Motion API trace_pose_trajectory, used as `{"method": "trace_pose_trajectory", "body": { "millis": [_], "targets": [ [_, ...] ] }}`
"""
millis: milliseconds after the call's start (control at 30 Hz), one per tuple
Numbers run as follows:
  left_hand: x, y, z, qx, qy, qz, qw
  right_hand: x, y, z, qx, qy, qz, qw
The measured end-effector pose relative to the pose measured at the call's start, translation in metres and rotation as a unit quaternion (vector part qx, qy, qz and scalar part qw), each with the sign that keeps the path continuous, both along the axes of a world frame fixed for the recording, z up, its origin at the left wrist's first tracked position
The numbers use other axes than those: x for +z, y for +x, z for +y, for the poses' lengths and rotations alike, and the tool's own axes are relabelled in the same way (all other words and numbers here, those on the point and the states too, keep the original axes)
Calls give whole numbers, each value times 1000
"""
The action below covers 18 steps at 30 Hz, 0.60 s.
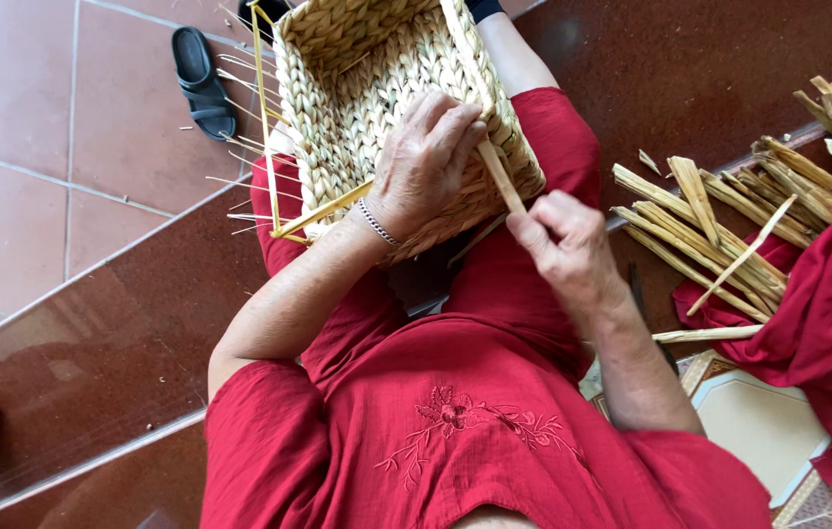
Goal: The person sits on the floor weaving a water hyacinth basket, folding and tucking flat woven strips over the rim to finish the edge, and at one point uses scissors to trim excess material before continuing to secure the strips by hand.
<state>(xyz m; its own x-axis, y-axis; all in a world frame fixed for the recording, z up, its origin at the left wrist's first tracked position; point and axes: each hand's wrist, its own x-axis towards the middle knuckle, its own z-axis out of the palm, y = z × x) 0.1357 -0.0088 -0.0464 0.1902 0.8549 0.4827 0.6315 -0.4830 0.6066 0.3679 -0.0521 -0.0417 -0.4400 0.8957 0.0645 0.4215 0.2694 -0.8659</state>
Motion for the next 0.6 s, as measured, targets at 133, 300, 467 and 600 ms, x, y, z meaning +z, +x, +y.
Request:
{"method": "trace_pose_trajectory", "body": {
  "millis": [133, 300, 467, 600],
  "targets": [
    [-12, -6, 4, -2, -53, 12, 999, -6, -16, -26, -49, -64, 35, 996],
    [-23, -3, 2, 20, 13, 54, 998, -20, -19, -37, -62, -47, 85, 993],
    [-29, -1, 11, 8, -47, 7, 999, -27, -18, -49, -76, -55, 108, 990],
    [-27, -22, 16, -71, -232, -223, 944, -16, 13, -27, -82, -45, 94, 991]
  ]
}}
